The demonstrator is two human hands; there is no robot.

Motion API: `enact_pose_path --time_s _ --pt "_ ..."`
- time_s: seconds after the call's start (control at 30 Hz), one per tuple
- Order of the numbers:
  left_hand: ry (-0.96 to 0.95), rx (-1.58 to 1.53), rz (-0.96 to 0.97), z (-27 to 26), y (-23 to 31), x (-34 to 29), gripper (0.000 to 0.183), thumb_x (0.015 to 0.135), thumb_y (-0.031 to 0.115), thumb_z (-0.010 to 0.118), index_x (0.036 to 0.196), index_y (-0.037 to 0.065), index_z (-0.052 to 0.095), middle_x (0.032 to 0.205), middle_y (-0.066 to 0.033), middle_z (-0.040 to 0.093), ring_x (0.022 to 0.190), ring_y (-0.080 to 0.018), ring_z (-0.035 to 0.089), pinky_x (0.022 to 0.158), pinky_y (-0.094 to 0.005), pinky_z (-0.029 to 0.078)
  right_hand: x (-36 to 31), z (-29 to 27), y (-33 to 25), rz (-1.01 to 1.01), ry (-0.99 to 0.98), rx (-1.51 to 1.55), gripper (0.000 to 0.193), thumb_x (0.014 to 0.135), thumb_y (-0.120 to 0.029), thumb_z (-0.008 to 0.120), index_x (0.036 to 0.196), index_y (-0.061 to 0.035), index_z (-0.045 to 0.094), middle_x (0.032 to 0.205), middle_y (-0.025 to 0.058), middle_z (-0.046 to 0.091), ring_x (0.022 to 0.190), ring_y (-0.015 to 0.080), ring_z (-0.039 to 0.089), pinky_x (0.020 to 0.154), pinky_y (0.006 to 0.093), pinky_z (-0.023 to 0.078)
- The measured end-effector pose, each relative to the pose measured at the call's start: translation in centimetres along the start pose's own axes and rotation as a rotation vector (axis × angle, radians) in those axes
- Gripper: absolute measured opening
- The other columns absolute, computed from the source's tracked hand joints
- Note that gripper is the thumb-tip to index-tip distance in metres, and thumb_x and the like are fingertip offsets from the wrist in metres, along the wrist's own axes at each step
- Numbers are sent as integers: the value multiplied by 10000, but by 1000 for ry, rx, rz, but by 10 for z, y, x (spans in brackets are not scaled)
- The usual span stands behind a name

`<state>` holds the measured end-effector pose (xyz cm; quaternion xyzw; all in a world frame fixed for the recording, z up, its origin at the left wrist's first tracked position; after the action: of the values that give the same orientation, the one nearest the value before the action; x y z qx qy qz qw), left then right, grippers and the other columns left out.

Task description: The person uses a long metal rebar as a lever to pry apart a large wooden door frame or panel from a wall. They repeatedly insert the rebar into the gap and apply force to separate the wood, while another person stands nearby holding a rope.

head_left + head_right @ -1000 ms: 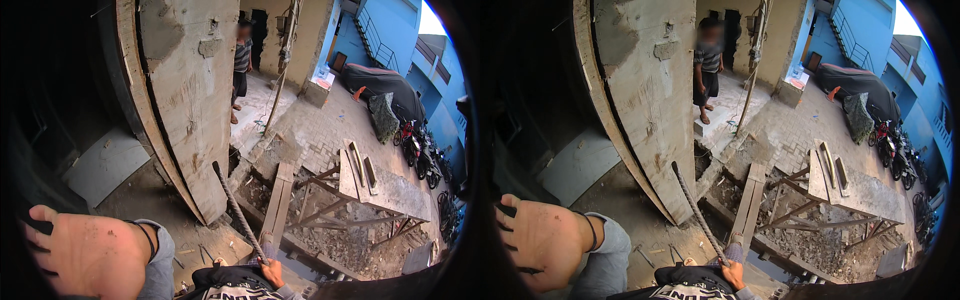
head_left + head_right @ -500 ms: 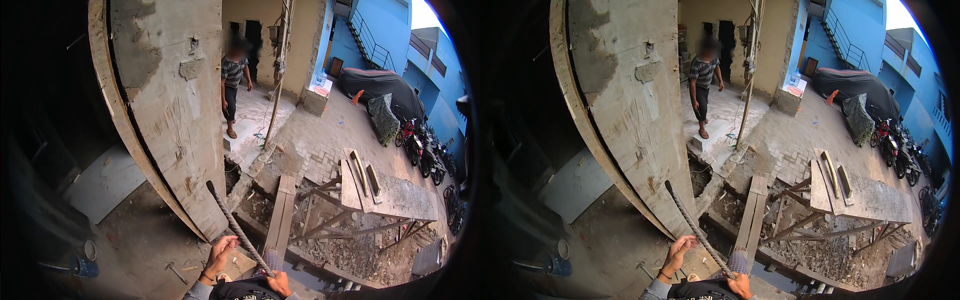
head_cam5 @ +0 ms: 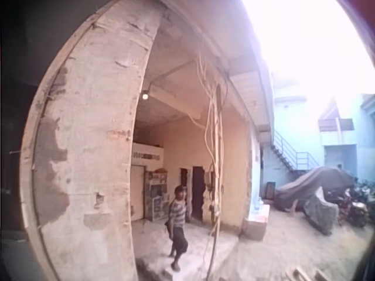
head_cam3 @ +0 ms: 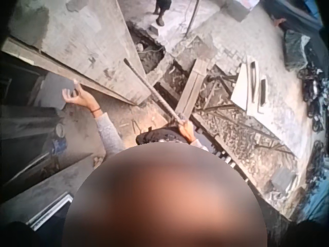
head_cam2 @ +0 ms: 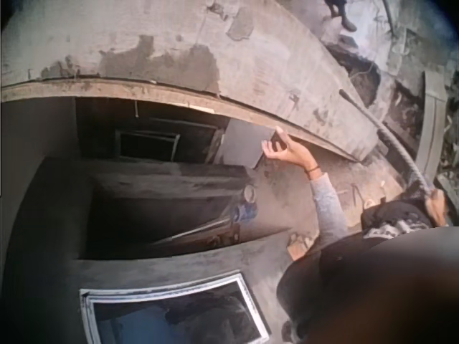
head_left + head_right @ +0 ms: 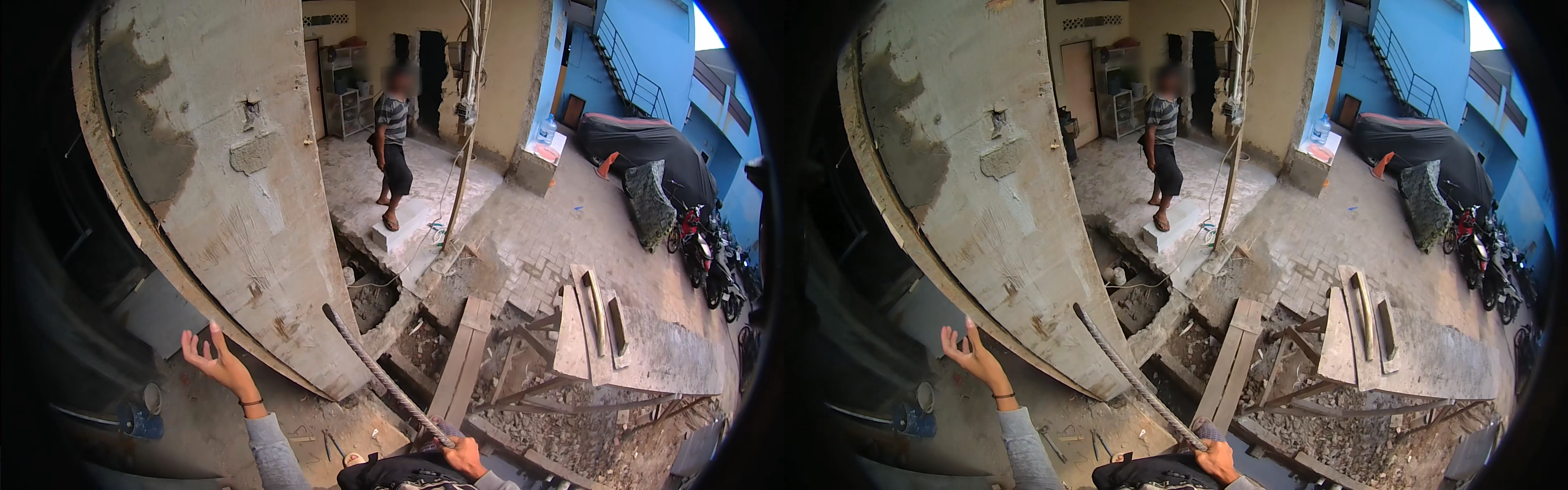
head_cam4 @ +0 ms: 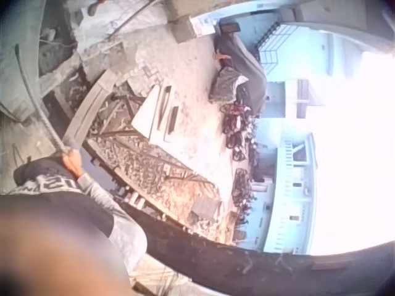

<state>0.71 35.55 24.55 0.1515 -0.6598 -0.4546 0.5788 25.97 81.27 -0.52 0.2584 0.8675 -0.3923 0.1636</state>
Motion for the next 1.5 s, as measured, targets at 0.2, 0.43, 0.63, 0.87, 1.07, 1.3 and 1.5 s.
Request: enact_pose_path --time_s 0.2,0.43,0.63,0.87,1.07,1.3,1.5 --pt "-209 -144 -112 34 -48 89 618 1010 361 745 1415 -61 548 1349 -180 647 1205 -219 629 1058 -349 481 28 -78 -2 -36 -10 35 525 936 -550 722 950 -30 793 615 132 639 594 211 612 631 416 495" --pt "-371 -216 -249 44 -71 93 621 1048 379 687 1452 -60 513 1339 -126 661 1230 -188 613 1070 -322 449 83 -112 14 -37 32 0 565 941 -534 714 819 17 746 572 119 615 558 182 586 597 409 481" --pt "-421 -219 -141 55 -58 76 689 969 477 761 1374 -48 576 1297 -147 686 1193 -226 629 1057 -336 460 118 -114 42 -69 15 -114 529 942 -435 752 724 45 702 573 67 597 557 136 547 551 373 444" --pt "-413 -222 -230 58 -69 74 825 915 584 772 1410 -40 556 1347 -165 660 1261 -253 601 1107 -343 429 144 -105 67 -95 -56 -212 584 886 -490 778 684 53 698 563 105 618 564 174 584 574 413 469" --pt "-381 -284 -284 62 -77 65 861 913 606 763 1444 -34 542 1392 -155 633 1312 -241 561 1145 -339 388 157 -98 95 -38 -204 -278 453 882 -430 762 823 19 755 691 110 715 685 202 697 656 379 519" --pt "-294 -341 -219 70 -77 63 836 926 583 760 1446 -33 540 1386 -142 633 1304 -234 557 1151 -334 373 165 -92 106 -222 -252 -280 670 875 -595 747 760 64 707 620 238 645 594 276 665 631 473 496" --pt "-291 -278 -203 67 -80 62 816 930 624 733 1387 -33 574 1318 -146 664 1241 -235 593 1102 -343 423 161 -90 103 -89 -343 -407 520 932 -485 735 890 33 708 705 107 681 678 182 573 674 403 477"
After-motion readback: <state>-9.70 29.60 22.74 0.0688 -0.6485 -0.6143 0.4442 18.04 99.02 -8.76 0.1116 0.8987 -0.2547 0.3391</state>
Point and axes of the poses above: each hand's wrist, its own x-axis towards the middle knuckle, its own z-axis out of the palm, y = z × x, the point moved 5 cm from there along x, towards the middle knuckle
